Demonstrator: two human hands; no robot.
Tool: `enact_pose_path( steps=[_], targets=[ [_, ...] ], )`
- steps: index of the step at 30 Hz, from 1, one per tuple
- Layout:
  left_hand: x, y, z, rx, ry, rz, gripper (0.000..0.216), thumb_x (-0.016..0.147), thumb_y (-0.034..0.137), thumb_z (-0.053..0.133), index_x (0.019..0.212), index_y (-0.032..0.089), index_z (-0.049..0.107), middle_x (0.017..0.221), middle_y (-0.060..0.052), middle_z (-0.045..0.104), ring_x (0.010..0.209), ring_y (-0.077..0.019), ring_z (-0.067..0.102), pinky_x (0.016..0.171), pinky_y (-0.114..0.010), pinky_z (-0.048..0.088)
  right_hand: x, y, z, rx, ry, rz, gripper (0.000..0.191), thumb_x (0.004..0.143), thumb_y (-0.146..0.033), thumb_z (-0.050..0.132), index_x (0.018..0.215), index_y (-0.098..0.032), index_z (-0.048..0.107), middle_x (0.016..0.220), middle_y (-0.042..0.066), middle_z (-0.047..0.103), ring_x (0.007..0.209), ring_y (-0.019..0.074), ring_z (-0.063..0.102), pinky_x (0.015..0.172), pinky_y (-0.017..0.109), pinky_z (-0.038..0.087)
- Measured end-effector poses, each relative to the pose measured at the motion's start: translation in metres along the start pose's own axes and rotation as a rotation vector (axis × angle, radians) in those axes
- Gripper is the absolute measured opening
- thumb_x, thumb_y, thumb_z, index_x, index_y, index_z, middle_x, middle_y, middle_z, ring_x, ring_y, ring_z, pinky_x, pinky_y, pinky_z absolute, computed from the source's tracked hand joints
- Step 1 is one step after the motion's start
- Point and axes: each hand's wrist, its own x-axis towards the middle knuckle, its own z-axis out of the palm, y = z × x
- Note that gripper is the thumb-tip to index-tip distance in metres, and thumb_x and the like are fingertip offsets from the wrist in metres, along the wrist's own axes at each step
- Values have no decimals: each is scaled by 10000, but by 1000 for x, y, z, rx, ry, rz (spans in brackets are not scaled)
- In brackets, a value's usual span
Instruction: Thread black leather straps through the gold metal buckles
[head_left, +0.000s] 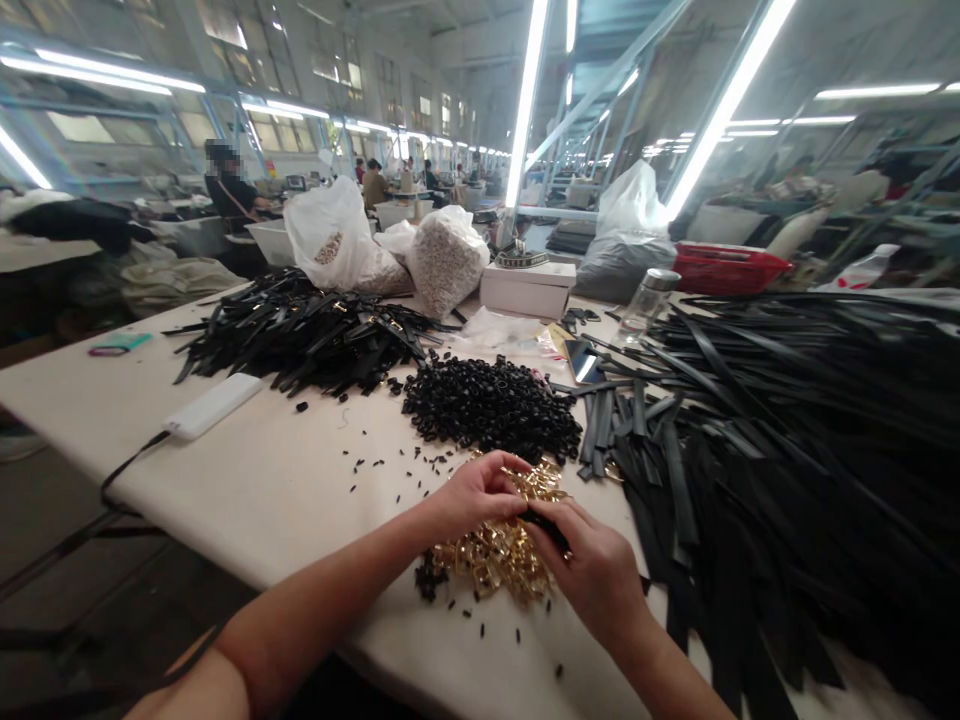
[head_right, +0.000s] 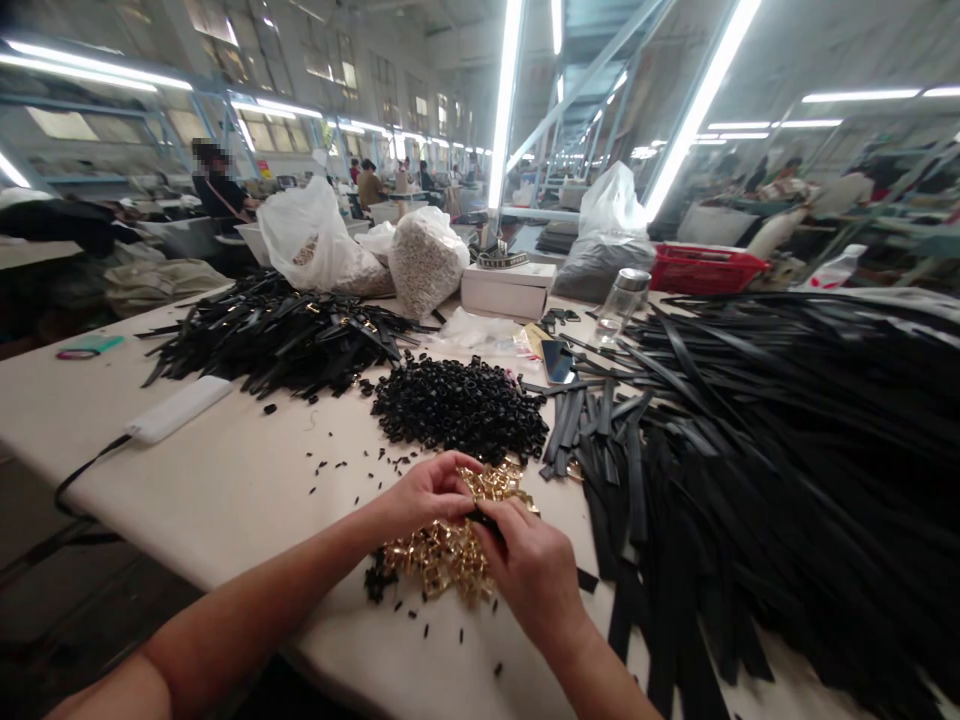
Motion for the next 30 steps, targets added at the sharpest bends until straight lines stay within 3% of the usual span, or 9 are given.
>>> enact_pose_path(
  steps=[4, 7, 9, 12, 14, 16, 20, 22, 30],
  targets=[
    [-2, 4, 1, 15, -53, -21, 573, 688, 360, 768, 1157, 148, 516, 705, 18, 613, 588, -91, 561, 593, -229, 435, 1, -2, -3, 27, -26, 35, 148, 929, -262, 507, 923, -198, 640, 810, 44, 665, 730, 165, 630, 669, 258, 452],
    [-7, 16, -19, 201, -19, 2, 399, 724, 351, 712, 1045, 153, 584, 728, 3, 623, 621, -111, 571, 620, -252, 454, 1, 1, -5, 38, -34, 65, 131, 914, -242, 517, 894, -200, 640, 797, 34, 658, 719, 154, 623, 655, 242, 432],
    [-11, 28, -44, 453, 170, 58, 221, 762, 345, 648, 877, 159, 617, 711, 1, 620, 633, -121, 565, 634, -260, 453, 1, 5, -6, 46, -30, 85, 125, 903, -220, 516, 878, -200, 636, 786, 28, 651, 713, 149, 619, 653, 234, 422],
    [-18, 44, -80, 961, 542, 34, 135, 778, 314, 583, 773, 188, 633, 682, 4, 626, 634, -142, 553, 628, -269, 421, 1, 10, -6, 50, -34, 111, 112, 896, -218, 522, 876, -197, 631, 774, 19, 639, 705, 144, 607, 649, 228, 409],
    [-21, 48, -92, 1163, 634, -16, 125, 763, 300, 580, 746, 200, 652, 695, -2, 648, 654, -157, 565, 636, -277, 409, 1, 13, -5, 43, -42, 123, 107, 895, -226, 530, 879, -197, 632, 768, 12, 635, 694, 141, 599, 644, 229, 400],
    [-22, 47, -91, 1190, 582, -31, 143, 766, 315, 576, 738, 204, 663, 711, -2, 667, 668, -162, 582, 637, -272, 412, 1, 15, -4, 35, -34, 130, 103, 889, -219, 535, 869, -198, 633, 761, 9, 636, 688, 140, 599, 640, 229, 393],
    [-22, 39, -75, 1142, 336, -35, 176, 782, 354, 582, 799, 208, 679, 755, 6, 687, 677, -157, 600, 635, -258, 422, 3, 17, -5, 16, -13, 147, 102, 887, -231, 543, 864, -200, 637, 774, 11, 648, 690, 143, 607, 636, 231, 392],
    [-22, 37, -70, 1173, 293, -32, 172, 767, 336, 607, 853, 212, 689, 804, 1, 694, 704, -164, 607, 654, -262, 424, 4, 18, -5, 13, -21, 156, 110, 894, -244, 539, 868, -202, 637, 785, 13, 653, 691, 144, 611, 634, 232, 396],
    [-10, 36, -94, 1450, 565, -91, 216, 776, 303, 610, 959, 214, 681, 941, -41, 672, 860, -202, 608, 753, -284, 436, 1, 17, 0, 27, -38, 147, 84, 877, -225, 543, 872, -206, 625, 782, 6, 650, 695, 143, 612, 635, 235, 408]
  ],
)
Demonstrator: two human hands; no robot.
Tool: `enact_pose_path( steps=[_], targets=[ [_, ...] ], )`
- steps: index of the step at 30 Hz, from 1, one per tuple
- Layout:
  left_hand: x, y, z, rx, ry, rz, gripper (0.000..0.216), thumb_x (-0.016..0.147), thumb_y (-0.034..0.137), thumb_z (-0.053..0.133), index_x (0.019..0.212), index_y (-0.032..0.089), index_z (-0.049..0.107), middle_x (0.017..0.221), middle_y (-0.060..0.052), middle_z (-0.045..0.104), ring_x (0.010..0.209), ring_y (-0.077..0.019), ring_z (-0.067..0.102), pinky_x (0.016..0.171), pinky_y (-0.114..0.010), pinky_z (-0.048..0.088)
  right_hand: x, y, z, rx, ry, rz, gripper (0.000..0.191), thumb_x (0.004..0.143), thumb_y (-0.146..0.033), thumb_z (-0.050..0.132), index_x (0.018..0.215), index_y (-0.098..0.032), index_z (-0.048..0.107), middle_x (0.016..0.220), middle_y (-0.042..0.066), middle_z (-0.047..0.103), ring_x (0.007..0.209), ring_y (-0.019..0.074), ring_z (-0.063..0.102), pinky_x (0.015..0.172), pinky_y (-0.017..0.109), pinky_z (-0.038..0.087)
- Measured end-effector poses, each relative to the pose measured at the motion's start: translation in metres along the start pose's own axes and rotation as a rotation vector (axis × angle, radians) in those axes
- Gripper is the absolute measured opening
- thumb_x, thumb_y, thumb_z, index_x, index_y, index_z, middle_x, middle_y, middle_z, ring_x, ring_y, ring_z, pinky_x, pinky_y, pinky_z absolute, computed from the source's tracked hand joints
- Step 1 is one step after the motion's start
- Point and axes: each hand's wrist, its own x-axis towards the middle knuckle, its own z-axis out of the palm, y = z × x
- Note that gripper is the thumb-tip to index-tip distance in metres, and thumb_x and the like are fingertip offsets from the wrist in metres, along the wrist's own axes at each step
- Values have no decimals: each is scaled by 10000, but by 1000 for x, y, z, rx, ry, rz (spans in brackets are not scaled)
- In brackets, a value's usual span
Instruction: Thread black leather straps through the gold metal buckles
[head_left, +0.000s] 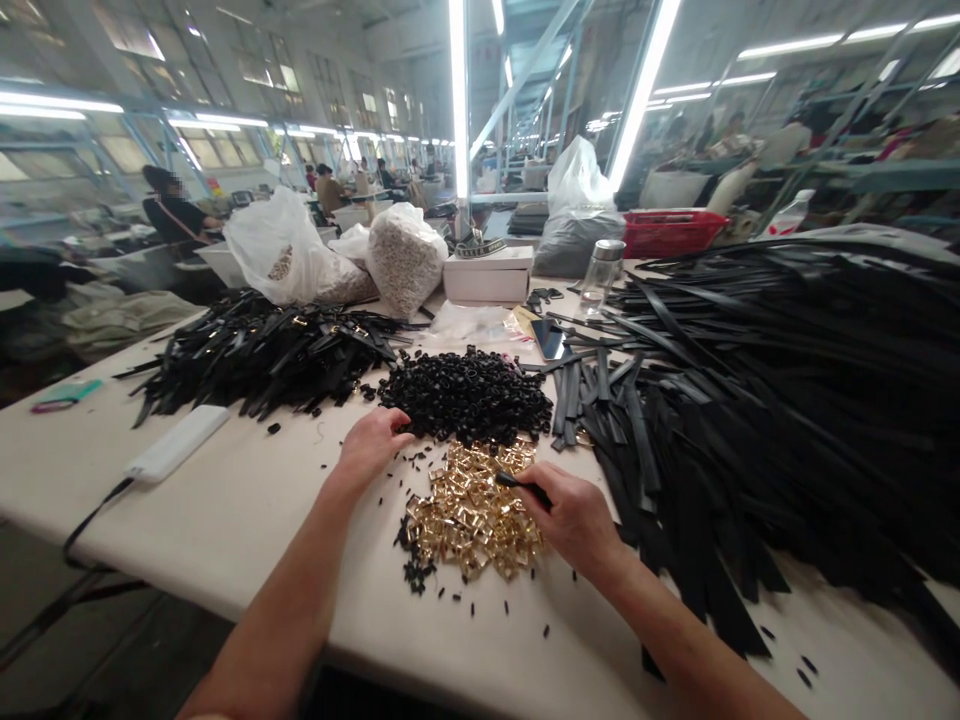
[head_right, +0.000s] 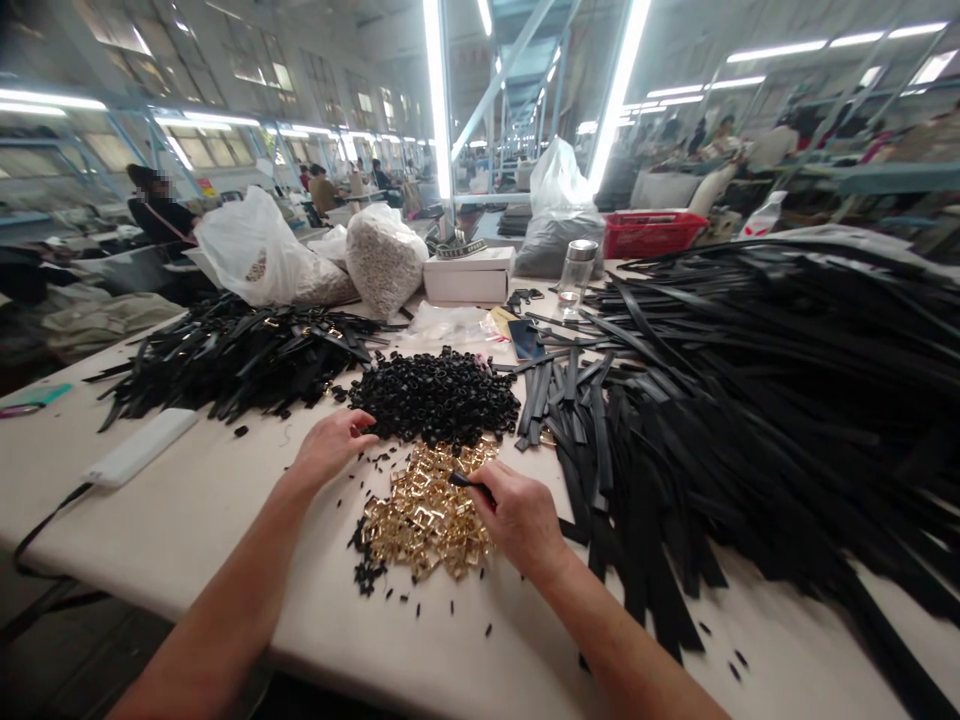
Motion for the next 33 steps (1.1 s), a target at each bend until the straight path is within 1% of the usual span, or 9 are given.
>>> enact_pose_path(
  steps=[3, 7, 12, 16, 19, 22, 25, 29, 33],
  targets=[
    [8, -2, 11, 27, -9, 25, 194, 763, 254, 604, 933, 214, 687, 955, -52, 655, 901, -213, 595, 779, -292, 432, -1, 0, 3, -1, -23, -1, 72, 872, -204, 542, 868, -205, 614, 786, 3, 642, 698, 141, 607, 634, 235, 402],
    [8, -3, 19, 32, -19, 11, 137, 768, 215, 568, 852, 201, 675, 873, -56, 667, 843, -215, 598, 760, -307, 429, -1, -1, 3, -3, -40, -5, 69, 876, -196, 537, 857, -203, 603, 792, 4, 642, 711, 142, 608, 651, 239, 402],
    [2, -6, 11, 5, -22, -22, 99, 747, 195, 573, 775, 203, 668, 818, -43, 686, 781, -196, 604, 723, -290, 427, 0, -1, 2, -19, -21, -8, 62, 855, -188, 555, 865, -208, 612, 795, 2, 652, 707, 147, 618, 631, 236, 403],
    [-5, -1, 0, -13, 37, -44, 94, 769, 250, 571, 784, 202, 650, 836, -37, 676, 789, -193, 598, 707, -287, 424, 0, 0, 2, -24, -21, -12, 65, 855, -188, 556, 873, -206, 615, 795, 3, 652, 693, 147, 616, 629, 238, 406],
    [-12, 11, 1, -192, -108, 58, 157, 795, 343, 574, 790, 208, 653, 779, -8, 664, 722, -169, 597, 658, -264, 428, 0, 0, 3, -26, -30, -10, 47, 862, -195, 562, 851, -203, 608, 783, 0, 644, 679, 144, 605, 629, 239, 402],
    [-20, 27, 10, -312, -284, 197, 174, 716, 342, 666, 835, 215, 662, 780, 7, 651, 703, -165, 589, 613, -252, 415, 0, -1, 3, -18, -31, -2, 51, 861, -186, 567, 862, -205, 615, 794, 3, 650, 714, 150, 616, 646, 238, 406],
    [-24, 40, 19, -230, -256, 246, 167, 678, 276, 692, 826, 213, 649, 800, 5, 644, 723, -170, 583, 612, -252, 402, -1, -2, 5, -11, -39, 12, 77, 851, -161, 570, 878, -206, 626, 817, 9, 658, 749, 158, 628, 661, 240, 413],
    [-24, 48, 26, -180, -197, 269, 106, 732, 185, 614, 828, 209, 651, 799, -6, 644, 744, -169, 580, 666, -257, 410, -1, -2, 6, -1, -59, 20, 93, 858, -151, 566, 896, -211, 626, 849, 13, 661, 784, 163, 634, 680, 247, 423],
    [-25, 54, 28, -112, -125, 290, 122, 794, 178, 565, 823, 221, 676, 832, -19, 627, 744, -161, 573, 701, -260, 409, -2, -1, 7, -10, -70, 30, 83, 861, -155, 573, 902, -211, 619, 852, 11, 659, 784, 163, 633, 682, 250, 421]
  ],
)
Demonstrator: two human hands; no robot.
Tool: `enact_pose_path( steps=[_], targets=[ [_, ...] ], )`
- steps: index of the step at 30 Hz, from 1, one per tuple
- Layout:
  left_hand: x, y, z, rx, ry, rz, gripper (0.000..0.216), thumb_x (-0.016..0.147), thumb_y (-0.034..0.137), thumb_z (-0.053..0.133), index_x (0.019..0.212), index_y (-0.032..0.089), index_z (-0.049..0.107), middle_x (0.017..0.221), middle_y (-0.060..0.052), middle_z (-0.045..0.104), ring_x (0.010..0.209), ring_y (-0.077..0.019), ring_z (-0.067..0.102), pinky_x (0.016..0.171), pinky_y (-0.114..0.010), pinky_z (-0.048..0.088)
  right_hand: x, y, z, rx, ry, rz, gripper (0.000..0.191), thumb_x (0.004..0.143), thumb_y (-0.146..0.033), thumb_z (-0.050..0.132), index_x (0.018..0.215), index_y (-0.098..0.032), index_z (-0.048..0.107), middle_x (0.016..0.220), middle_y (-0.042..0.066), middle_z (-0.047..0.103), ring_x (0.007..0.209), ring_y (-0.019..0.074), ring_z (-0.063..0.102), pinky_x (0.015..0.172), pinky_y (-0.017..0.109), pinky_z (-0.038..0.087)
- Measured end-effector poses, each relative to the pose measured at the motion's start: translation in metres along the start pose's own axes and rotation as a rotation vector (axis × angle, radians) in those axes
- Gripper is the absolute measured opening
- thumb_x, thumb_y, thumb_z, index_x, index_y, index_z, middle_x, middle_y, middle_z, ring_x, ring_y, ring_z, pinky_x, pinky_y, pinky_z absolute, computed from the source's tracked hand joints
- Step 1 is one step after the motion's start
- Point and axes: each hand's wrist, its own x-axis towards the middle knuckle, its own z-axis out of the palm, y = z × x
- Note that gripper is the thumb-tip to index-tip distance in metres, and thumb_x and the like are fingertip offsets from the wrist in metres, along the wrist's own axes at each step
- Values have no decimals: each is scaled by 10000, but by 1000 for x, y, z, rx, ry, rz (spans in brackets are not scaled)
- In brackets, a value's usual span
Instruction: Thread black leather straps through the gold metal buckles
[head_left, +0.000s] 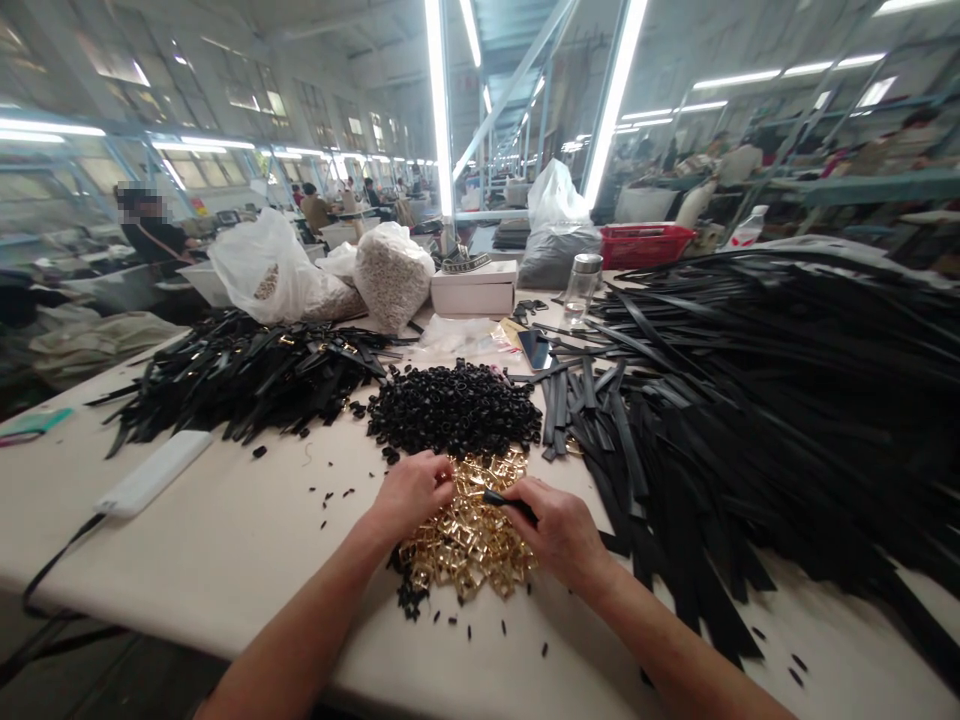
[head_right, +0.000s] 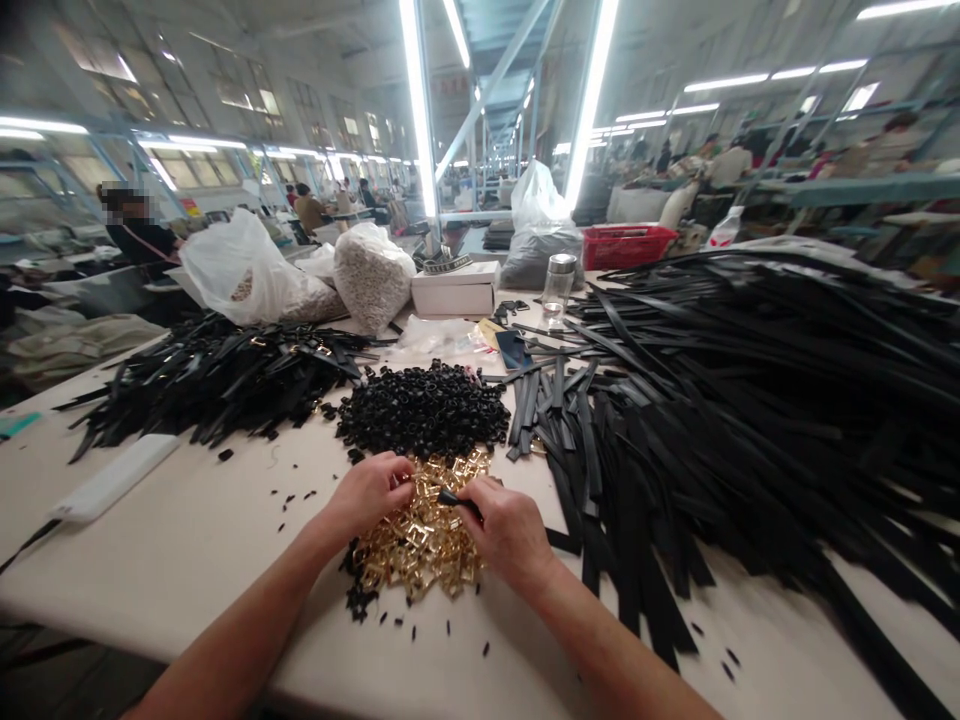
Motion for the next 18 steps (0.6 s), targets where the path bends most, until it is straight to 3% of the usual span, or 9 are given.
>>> enact_pose_path(
  steps=[4, 8, 12, 15, 18],
  targets=[
    [0, 4, 4, -31, 39, 24, 169, 835, 247, 570, 708, 200, 671, 829, -38, 621, 747, -163, 574, 699, -263, 409, -1, 1, 2, 5, -10, 9, 72, 854, -155, 586, 895, -207, 614, 854, 10, 663, 783, 166, 629, 673, 249, 411],
    [2, 0, 3, -433, 34, -46, 206, 825, 351, 611, 732, 180, 680, 755, -25, 641, 700, -160, 571, 655, -264, 416, 0, 2, 0, 42, 14, 26, 76, 856, -160, 583, 897, -211, 622, 851, 7, 661, 782, 165, 629, 678, 250, 410],
    [4, 3, -13, -914, -34, -126, 223, 759, 361, 691, 849, 159, 660, 732, -8, 663, 638, -132, 573, 622, -250, 435, 2, 2, -1, 108, 62, 38, 68, 878, -198, 569, 899, -217, 630, 829, 10, 654, 767, 165, 619, 686, 255, 418],
    [6, 16, -29, -1067, -59, -126, 272, 725, 368, 728, 852, 158, 610, 675, -5, 672, 604, -130, 602, 593, -240, 453, 1, 2, -1, 191, 110, 47, 59, 883, -225, 571, 890, -218, 629, 810, 10, 648, 748, 161, 608, 681, 254, 427],
    [7, 26, -28, -1160, -48, -169, 317, 749, 435, 704, 846, 157, 586, 699, -37, 703, 624, -148, 647, 576, -234, 467, 0, 0, -3, 249, 161, 40, 54, 877, -230, 578, 894, -215, 627, 802, 11, 644, 738, 160, 600, 677, 254, 433]
  ],
)
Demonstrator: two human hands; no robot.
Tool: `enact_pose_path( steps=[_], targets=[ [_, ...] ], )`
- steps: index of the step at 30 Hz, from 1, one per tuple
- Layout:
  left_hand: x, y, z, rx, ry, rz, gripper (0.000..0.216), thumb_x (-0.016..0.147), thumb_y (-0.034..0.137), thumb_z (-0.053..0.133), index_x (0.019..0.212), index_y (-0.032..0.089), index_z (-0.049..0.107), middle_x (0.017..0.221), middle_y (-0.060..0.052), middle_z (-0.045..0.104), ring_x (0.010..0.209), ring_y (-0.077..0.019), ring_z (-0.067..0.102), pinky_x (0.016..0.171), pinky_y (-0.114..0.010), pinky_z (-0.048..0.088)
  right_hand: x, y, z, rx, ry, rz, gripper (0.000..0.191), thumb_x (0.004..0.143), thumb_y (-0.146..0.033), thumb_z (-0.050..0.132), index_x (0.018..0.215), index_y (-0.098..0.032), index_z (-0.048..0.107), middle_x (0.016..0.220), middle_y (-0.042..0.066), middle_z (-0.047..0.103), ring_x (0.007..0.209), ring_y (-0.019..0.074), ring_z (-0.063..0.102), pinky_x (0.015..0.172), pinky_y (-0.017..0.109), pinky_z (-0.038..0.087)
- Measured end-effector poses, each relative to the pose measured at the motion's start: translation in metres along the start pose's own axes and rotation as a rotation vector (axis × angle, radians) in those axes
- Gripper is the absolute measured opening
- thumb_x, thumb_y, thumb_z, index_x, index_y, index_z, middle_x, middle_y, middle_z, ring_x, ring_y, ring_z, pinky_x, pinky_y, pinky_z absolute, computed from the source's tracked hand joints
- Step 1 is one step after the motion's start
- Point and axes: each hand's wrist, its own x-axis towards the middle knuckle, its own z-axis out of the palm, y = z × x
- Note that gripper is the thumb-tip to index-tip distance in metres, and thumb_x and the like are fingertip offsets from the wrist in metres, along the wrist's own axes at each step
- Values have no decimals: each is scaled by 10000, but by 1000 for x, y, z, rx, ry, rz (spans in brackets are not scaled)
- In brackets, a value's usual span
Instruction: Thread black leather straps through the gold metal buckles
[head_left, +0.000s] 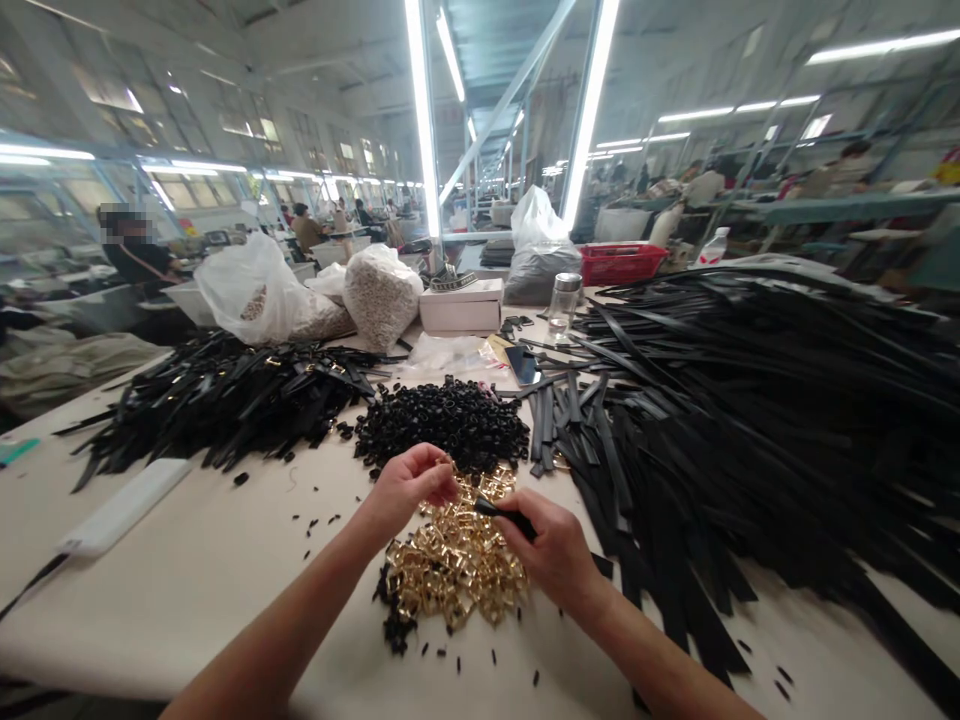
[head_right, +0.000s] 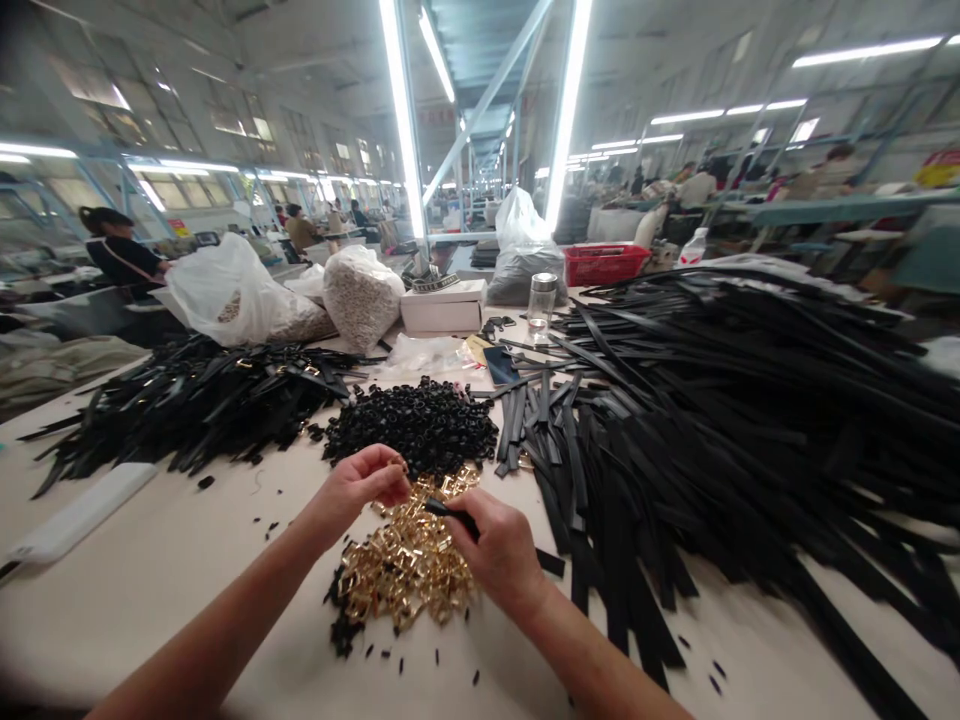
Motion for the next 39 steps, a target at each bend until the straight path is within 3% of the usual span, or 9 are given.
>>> enact_pose_path(
  steps=[5, 8, 13, 20, 26, 30, 32, 39],
  targets=[
    [0, -28, 7, -183, 66, -78, 370, 743, 477, 713, 899, 155, 619, 827, -58, 726, 677, -145, 676, 617, -231, 496, 1, -3, -3, 26, 40, -4, 85, 870, -206, 576, 926, -214, 640, 814, 13, 644, 744, 159, 596, 696, 258, 447],
    [-1, -41, 5, -191, 96, -98, 337, 713, 430, 755, 846, 159, 605, 780, -30, 711, 645, -131, 661, 598, -217, 484, 1, -3, -1, 29, 40, 0, 92, 865, -196, 582, 931, -214, 642, 826, 15, 649, 757, 159, 599, 712, 261, 454],
    [-3, -41, 5, -163, 94, -78, 305, 705, 372, 771, 748, 168, 549, 679, 6, 675, 626, -126, 643, 580, -206, 469, -1, -2, 4, 27, 31, -16, 81, 873, -197, 572, 914, -212, 639, 817, 16, 653, 746, 157, 603, 708, 263, 454],
    [-6, -42, 14, -235, -35, -179, 275, 667, 354, 808, 715, 142, 639, 657, -6, 650, 619, -115, 609, 608, -216, 467, -1, -6, 4, 16, 37, -12, 91, 871, -205, 582, 935, -215, 646, 833, 19, 656, 765, 165, 612, 713, 267, 458],
    [-8, -44, 11, -224, -181, -131, 221, 646, 290, 831, 743, 136, 706, 784, -35, 683, 684, -113, 603, 643, -209, 463, -1, -4, 3, 6, 44, 9, 76, 870, -229, 595, 917, -218, 654, 820, 12, 664, 757, 162, 621, 696, 259, 458],
    [-8, -48, 10, -219, -212, -168, 254, 690, 354, 797, 825, 146, 741, 792, -54, 699, 721, -141, 629, 694, -247, 495, 0, -3, 3, 1, 34, 5, 90, 878, -232, 584, 929, -219, 658, 837, 15, 670, 769, 162, 625, 703, 258, 460],
    [-8, -47, 11, -197, -176, -135, 256, 719, 369, 771, 873, 165, 748, 848, -62, 709, 759, -157, 638, 727, -268, 505, 0, -4, 2, -18, 42, 13, 93, 874, -233, 586, 932, -217, 656, 849, 19, 676, 785, 167, 630, 714, 261, 463],
    [-11, -33, 15, 121, 14, 202, 159, 786, 328, 700, 856, 206, 774, 989, -74, 676, 952, -215, 615, 880, -306, 482, 0, -9, 3, -49, 29, 47, 80, 847, -208, 598, 901, -214, 657, 833, 18, 684, 764, 169, 638, 716, 267, 477]
  ],
)
